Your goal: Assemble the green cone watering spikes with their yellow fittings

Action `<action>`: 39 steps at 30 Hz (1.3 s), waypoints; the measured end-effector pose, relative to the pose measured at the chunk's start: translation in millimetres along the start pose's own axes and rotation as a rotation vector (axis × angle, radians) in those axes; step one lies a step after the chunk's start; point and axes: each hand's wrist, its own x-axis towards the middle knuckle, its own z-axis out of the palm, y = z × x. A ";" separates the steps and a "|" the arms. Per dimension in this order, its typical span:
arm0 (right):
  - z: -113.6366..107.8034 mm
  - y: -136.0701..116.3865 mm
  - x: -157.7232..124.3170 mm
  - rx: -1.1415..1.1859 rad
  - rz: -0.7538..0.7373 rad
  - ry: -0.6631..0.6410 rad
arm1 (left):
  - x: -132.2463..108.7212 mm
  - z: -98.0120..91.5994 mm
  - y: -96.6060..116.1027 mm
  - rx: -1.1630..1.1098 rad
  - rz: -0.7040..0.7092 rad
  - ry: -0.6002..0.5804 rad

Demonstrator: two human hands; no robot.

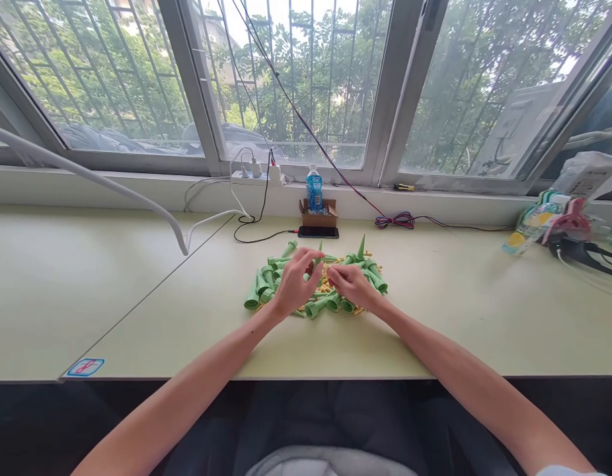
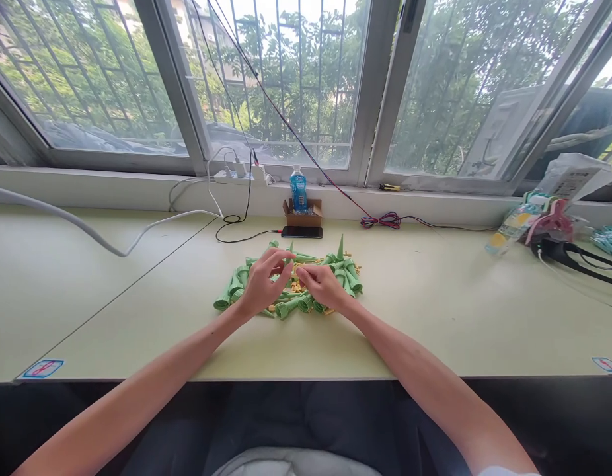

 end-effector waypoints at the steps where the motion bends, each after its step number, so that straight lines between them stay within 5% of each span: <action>1: 0.1 0.6 0.1 0.018 0.001 -0.003 | 0.0 0.0 -0.4 0.007 0.008 0.001; 22: 0.3 4.5 4.6 0.256 0.092 -0.091 | -0.2 0.9 -7.3 0.017 0.026 0.008; 30: -4.9 8.3 7.6 0.067 0.032 0.198 | -2.7 4.1 -3.9 -0.086 -0.025 -0.029; 39: -1.2 -0.4 3.7 0.163 -0.017 0.222 | -4.6 5.3 -2.4 -0.108 -0.032 -0.170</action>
